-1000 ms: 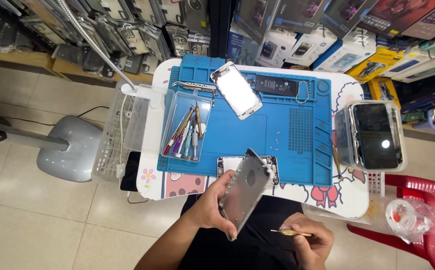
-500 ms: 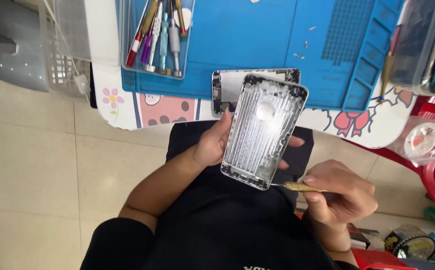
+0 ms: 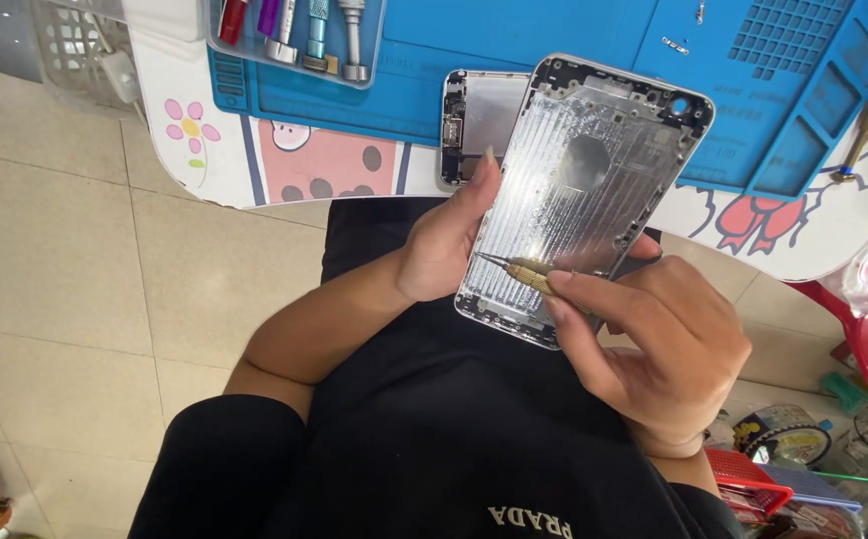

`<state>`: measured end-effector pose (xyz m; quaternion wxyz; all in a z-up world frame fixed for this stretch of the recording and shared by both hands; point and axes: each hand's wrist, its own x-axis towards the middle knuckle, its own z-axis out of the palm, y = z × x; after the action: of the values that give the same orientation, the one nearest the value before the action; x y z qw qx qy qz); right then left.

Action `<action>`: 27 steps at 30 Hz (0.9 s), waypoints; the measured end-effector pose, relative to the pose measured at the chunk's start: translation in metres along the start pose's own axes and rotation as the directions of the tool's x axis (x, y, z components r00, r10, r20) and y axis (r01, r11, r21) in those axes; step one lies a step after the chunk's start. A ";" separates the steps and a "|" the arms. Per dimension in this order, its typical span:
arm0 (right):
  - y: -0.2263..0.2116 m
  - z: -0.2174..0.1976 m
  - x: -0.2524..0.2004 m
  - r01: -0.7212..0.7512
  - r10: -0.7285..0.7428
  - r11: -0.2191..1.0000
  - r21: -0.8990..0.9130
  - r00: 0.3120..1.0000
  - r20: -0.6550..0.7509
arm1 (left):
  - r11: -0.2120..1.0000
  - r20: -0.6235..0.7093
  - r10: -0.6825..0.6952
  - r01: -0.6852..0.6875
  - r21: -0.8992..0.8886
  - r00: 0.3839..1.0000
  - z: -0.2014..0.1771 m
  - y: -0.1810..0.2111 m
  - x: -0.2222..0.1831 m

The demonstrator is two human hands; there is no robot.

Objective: The recorder is disassembling and working on the internal components of a mobile phone.

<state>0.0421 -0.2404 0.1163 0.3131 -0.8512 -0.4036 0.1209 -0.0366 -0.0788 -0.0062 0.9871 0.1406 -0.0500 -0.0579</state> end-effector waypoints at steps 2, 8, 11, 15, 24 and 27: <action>-0.003 0.000 0.006 -0.034 0.034 0.999 0.024 0.999 -0.007 | 1.000 -0.020 0.000 0.000 0.019 1.000 -0.003 -0.004 0.000; -0.001 0.000 0.013 -0.069 0.070 0.993 0.097 0.997 -0.016 | 0.999 -0.110 -0.039 0.039 -0.002 0.993 -0.007 -0.008 0.002; 0.003 0.001 0.013 -0.080 0.081 0.991 0.104 0.997 -0.005 | 0.999 -0.117 -0.045 0.044 -0.015 0.992 -0.007 -0.009 0.002; 0.009 0.001 0.011 -0.079 0.078 0.992 0.103 0.997 0.013 | 0.999 -0.115 -0.035 0.038 0.025 0.993 -0.009 -0.009 0.003; 0.007 0.002 0.013 -0.038 0.036 0.991 0.132 0.999 0.017 | 0.998 -0.121 -0.033 0.040 0.057 0.992 -0.007 -0.007 -0.001; 0.006 0.002 0.011 -0.004 0.003 0.990 0.138 1.000 0.011 | 0.998 -0.125 -0.026 0.034 0.061 0.992 -0.005 -0.008 -0.003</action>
<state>0.0519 -0.2340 0.1115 0.3691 -0.8275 -0.3944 0.1535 -0.0395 -0.0852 -0.0136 0.9825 0.1754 0.0117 -0.0621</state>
